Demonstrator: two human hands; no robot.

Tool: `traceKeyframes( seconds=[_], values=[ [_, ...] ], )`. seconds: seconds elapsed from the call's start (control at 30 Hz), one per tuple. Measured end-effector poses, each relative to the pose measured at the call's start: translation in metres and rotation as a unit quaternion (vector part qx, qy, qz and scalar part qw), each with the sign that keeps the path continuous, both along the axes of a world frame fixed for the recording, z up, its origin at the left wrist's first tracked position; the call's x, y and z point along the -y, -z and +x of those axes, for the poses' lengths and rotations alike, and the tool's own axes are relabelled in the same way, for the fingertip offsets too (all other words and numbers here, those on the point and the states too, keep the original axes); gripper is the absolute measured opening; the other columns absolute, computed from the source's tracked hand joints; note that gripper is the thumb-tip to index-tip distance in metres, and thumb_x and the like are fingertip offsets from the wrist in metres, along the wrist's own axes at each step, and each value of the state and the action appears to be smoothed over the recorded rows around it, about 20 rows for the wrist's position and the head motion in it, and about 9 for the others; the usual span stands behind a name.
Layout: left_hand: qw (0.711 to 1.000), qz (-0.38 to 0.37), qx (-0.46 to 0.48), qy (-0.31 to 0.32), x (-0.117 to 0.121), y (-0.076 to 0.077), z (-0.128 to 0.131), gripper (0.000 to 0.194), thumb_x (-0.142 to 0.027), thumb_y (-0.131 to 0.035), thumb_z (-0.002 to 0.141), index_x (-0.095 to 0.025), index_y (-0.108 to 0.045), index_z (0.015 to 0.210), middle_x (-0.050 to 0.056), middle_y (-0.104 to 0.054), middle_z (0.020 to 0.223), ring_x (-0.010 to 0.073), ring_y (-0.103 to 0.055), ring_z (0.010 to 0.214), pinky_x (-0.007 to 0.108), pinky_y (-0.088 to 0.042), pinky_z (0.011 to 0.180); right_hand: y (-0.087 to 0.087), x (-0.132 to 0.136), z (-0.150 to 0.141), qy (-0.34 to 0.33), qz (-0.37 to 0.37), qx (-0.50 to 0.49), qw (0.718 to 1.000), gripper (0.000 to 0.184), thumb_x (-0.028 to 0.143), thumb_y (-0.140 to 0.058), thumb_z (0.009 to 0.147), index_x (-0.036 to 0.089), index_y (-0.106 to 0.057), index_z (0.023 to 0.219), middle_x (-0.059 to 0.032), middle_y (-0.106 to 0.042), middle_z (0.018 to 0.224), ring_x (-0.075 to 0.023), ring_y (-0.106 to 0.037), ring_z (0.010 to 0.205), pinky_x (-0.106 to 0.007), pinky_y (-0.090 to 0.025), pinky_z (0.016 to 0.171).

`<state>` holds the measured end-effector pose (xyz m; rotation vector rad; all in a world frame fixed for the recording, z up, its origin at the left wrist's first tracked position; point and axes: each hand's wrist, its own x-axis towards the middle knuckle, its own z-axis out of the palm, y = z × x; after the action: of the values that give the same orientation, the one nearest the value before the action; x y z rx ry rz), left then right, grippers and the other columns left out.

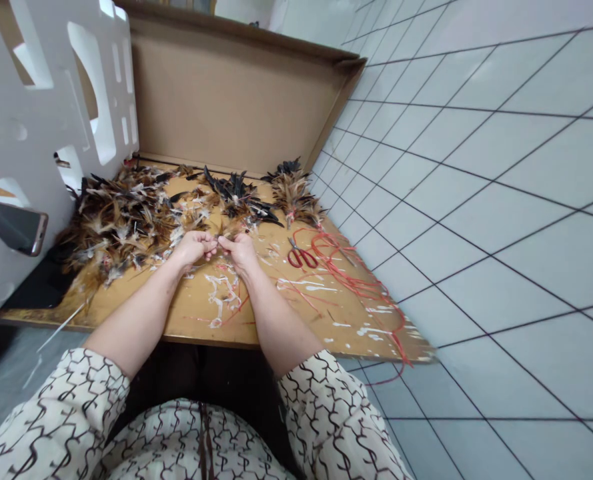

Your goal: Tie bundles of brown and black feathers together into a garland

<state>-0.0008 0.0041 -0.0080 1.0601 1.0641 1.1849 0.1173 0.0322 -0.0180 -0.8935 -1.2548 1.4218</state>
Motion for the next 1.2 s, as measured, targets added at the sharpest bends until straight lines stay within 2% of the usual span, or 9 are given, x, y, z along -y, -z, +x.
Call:
traceKeyframes(
  seconds=[0.33,0.7,0.9,1.07,1.2],
  values=[
    [0.999,-0.034,0.022,-0.008,0.001,-0.002,0.001,0.014,-0.007,-0.064,0.061,-0.012,-0.057,0.051,-0.001,-0.054,0.044,0.0048,-0.042,0.037,0.018,-0.037,0.041,0.0,-0.002,0.002,-0.026,0.004,-0.026,0.999,0.034,0.037,-0.074,0.047,0.016,-0.048,0.046,0.0064,-0.042,0.037,-0.0031,-0.033,0.035,-0.02,-0.023,0.037],
    [0.997,-0.066,0.025,0.013,0.001,-0.002,-0.001,0.016,-0.008,-0.07,0.058,-0.011,-0.056,0.049,0.002,-0.056,0.046,0.0053,-0.044,0.037,0.018,-0.037,0.04,-0.009,-0.007,0.015,0.053,-0.052,-0.106,0.992,0.029,0.027,-0.072,0.057,0.018,-0.044,0.056,0.0083,-0.042,0.043,-0.0029,-0.034,0.039,-0.017,-0.029,0.039],
    [0.993,-0.069,0.092,-0.034,-0.002,-0.002,-0.004,0.014,-0.008,-0.069,0.059,-0.011,-0.056,0.053,0.001,-0.057,0.05,0.0054,-0.046,0.04,0.018,-0.039,0.041,-0.01,-0.012,0.022,0.095,-0.066,-0.124,0.986,0.018,0.022,-0.067,0.061,0.017,-0.05,0.061,0.0076,-0.042,0.045,-0.0031,-0.034,0.039,-0.017,-0.028,0.039],
    [0.984,-0.066,0.133,-0.097,-0.005,-0.002,-0.005,0.012,-0.006,-0.067,0.058,-0.012,-0.056,0.055,-0.001,-0.055,0.049,0.0052,-0.046,0.041,0.016,-0.036,0.04,-0.006,-0.005,0.012,0.059,-0.055,-0.058,0.995,0.022,0.027,-0.071,0.054,0.017,-0.053,0.061,0.0082,-0.044,0.044,-0.0029,-0.034,0.038,-0.017,-0.025,0.038],
    [0.984,-0.065,0.131,-0.098,-0.005,-0.002,-0.003,0.019,-0.007,-0.073,0.049,-0.013,-0.056,0.056,-0.005,-0.051,0.045,0.0053,-0.043,0.04,0.017,-0.036,0.04,-0.002,0.003,0.001,-0.005,-0.017,-0.002,1.0,0.03,0.033,-0.075,0.047,0.017,-0.053,0.062,0.0082,-0.049,0.044,-0.0029,-0.034,0.036,-0.018,-0.023,0.036]
  ],
)
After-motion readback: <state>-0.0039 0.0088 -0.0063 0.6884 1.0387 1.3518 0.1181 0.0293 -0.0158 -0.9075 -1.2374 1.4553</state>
